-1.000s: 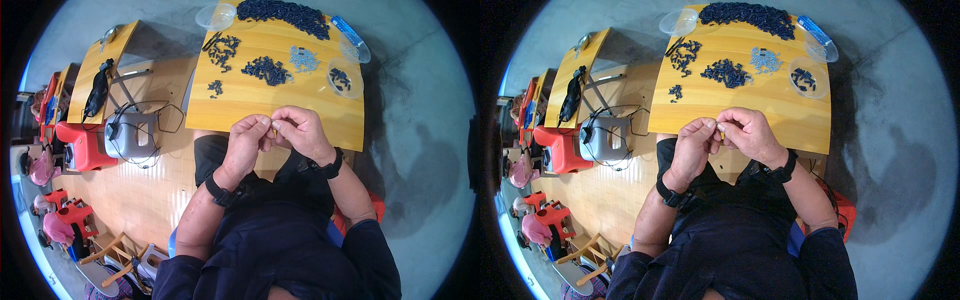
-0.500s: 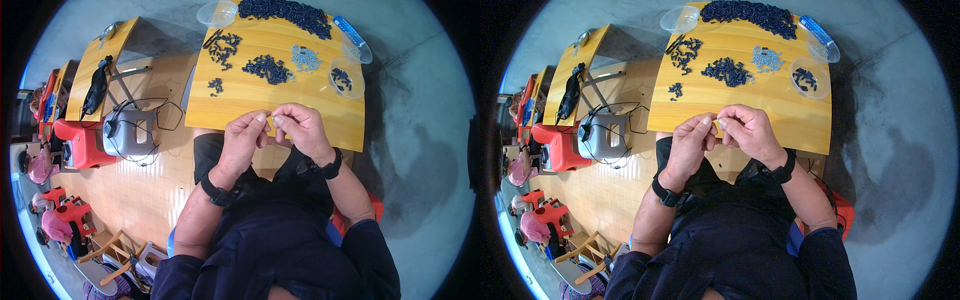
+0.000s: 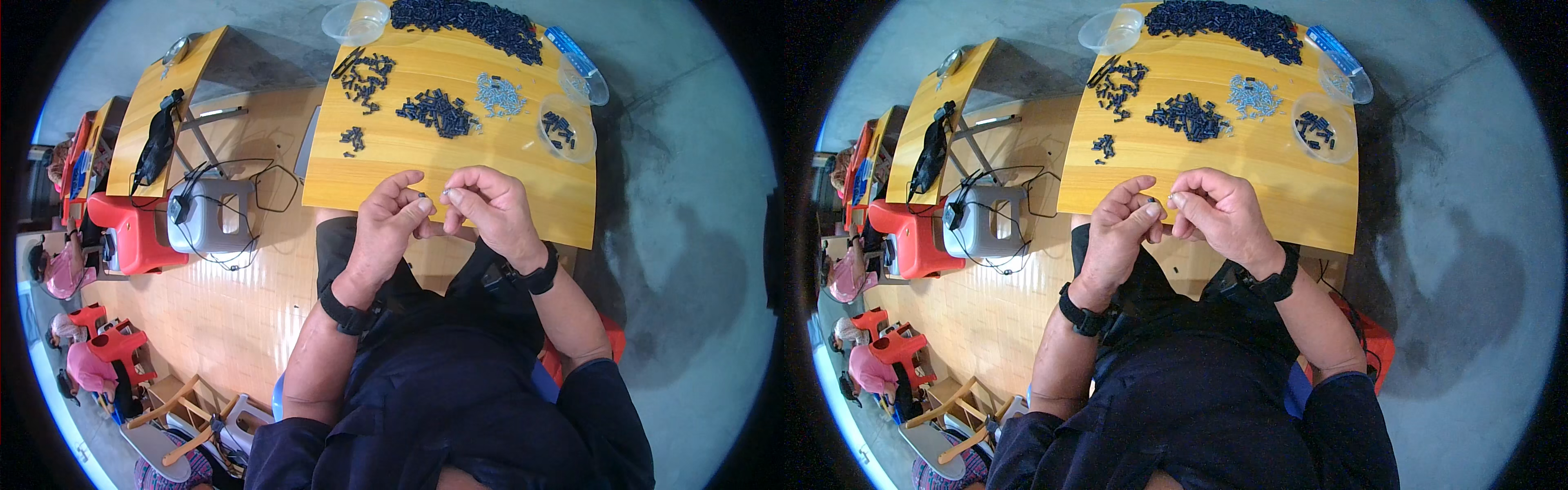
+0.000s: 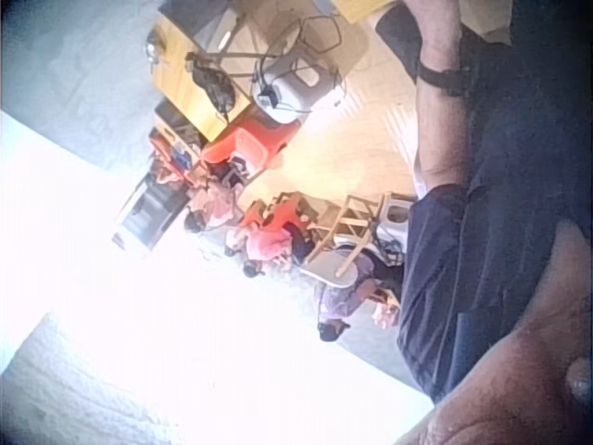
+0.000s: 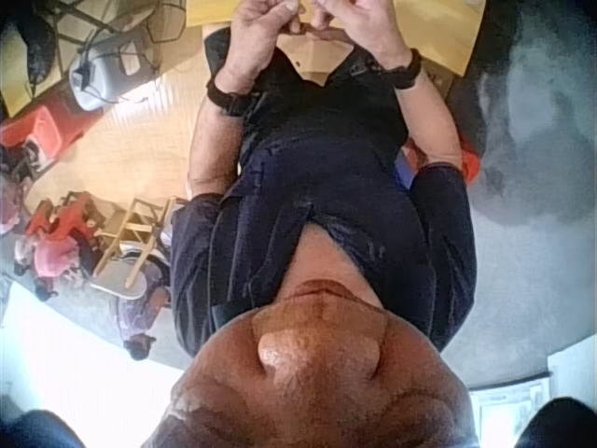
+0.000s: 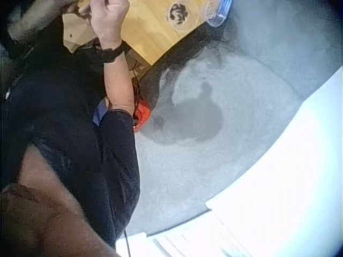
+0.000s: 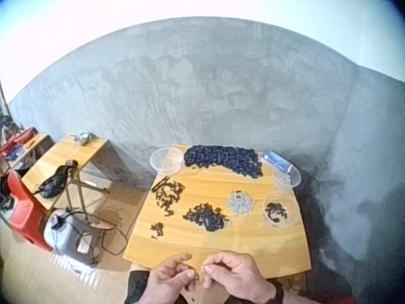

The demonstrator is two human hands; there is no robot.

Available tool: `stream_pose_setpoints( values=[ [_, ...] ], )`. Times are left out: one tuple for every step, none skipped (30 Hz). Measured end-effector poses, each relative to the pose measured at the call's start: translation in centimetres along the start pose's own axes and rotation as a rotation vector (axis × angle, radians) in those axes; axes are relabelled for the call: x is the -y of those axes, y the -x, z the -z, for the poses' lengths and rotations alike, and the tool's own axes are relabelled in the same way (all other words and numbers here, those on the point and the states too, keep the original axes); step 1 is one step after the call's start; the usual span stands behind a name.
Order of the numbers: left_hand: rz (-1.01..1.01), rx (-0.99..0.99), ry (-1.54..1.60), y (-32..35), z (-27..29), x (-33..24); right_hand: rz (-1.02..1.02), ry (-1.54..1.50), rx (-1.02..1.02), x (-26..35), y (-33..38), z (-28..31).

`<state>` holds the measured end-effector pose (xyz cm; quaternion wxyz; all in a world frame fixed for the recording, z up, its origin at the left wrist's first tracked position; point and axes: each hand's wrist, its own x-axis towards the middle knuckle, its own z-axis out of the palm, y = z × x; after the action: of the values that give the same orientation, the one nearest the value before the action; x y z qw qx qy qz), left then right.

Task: Assembling small blue and yellow plastic components on a table in a workshop.

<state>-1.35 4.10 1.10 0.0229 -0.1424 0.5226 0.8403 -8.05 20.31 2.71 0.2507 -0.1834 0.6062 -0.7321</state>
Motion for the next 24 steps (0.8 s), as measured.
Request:
stream_pose_setpoints(
  values=[
    [0.0,-0.003,0.0,0.0,0.1,0.1,-0.025,0.013,0.002,0.1,0.0,-0.1],
    [-0.023,-0.01,0.035,0.0,0.3,0.4,-0.049,0.026,0.004,0.1,0.1,-0.1],
    [-0.046,-0.017,0.07,0.0,0.4,0.5,-0.05,0.025,0.008,0.1,0.2,-0.2],
    [-0.047,-0.021,0.068,0.1,0.5,0.4,-0.041,0.007,-0.011,0.1,0.2,-0.3],
    [-0.062,0.006,0.047,0.2,0.5,0.4,-0.032,-0.01,-0.03,0.1,0.3,-0.4],
    [-0.076,0.033,0.025,0.4,0.5,0.3,-0.032,-0.012,-0.026,0.1,0.3,-0.4],
    [-0.078,0.03,0.025,0.5,0.4,0.2,-0.04,-0.005,-0.025,0.2,0.3,-0.3],
    [-0.091,0.024,0.013,0.7,0.2,0.0,-0.048,0.002,-0.024,0.2,0.4,-0.3],
    [-0.104,0.017,0.001,0.8,0.2,-0.1,-0.048,0.002,-0.022,0.2,0.4,-0.4],
    [-0.106,0.017,0.001,0.9,0.2,0.0,-0.044,0.011,-0.02,0.2,0.4,-0.5],
    [-0.14,0.002,-0.025,0.9,0.3,0.1,-0.04,0.021,-0.019,0.2,0.5,-0.5],
    [-0.174,-0.012,-0.05,0.9,0.3,0.2,-0.04,0.022,-0.018,0.3,0.5,-0.6],
    [-0.174,-0.011,-0.05,1.0,0.4,0.2,-0.048,0.033,-0.009,0.5,0.6,-0.6],
    [-0.179,-0.011,-0.068,1.0,0.4,0.2,-0.057,0.043,0.0,0.6,0.7,-0.5],
    [-0.184,-0.011,-0.086,1.1,0.4,0.2,-0.057,0.044,0.0,0.5,0.7,-0.5],
    [-0.184,-0.011,-0.086,1.1,0.5,0.2,-0.048,0.043,0.005,0.5,0.7,-0.5],
    [-0.183,-0.006,-0.081,1.2,0.5,0.2,-0.039,0.041,0.009,0.4,0.8,-0.5],
    [-0.182,-0.002,-0.075,1.2,0.5,0.2,-0.038,0.042,0.009,0.3,0.8,-0.6],
    [-0.182,-0.002,-0.076,1.3,0.5,0.1,-0.022,0.039,-0.005,0.2,0.8,-0.7],
    [-0.167,0.002,-0.074,1.4,0.5,0.1,-0.005,0.037,-0.019,0.1,0.9,-0.8],
    [-0.152,0.007,-0.072,1.5,0.5,0.0,-0.005,0.037,-0.018,0.2,0.9,-0.9],
    [-0.152,0.006,-0.072,1.6,0.4,0.0,0.0,0.054,-0.017,0.2,0.9,-0.9],
    [-0.144,-0.002,-0.043,1.7,0.4,0.0,0.005,0.072,-0.015,0.2,1.0,-1.0],
    [-0.136,-0.01,-0.014,1.7,0.4,0.0,0.005,0.072,-0.014,0.3,1.0,-1.1]
  ],
)
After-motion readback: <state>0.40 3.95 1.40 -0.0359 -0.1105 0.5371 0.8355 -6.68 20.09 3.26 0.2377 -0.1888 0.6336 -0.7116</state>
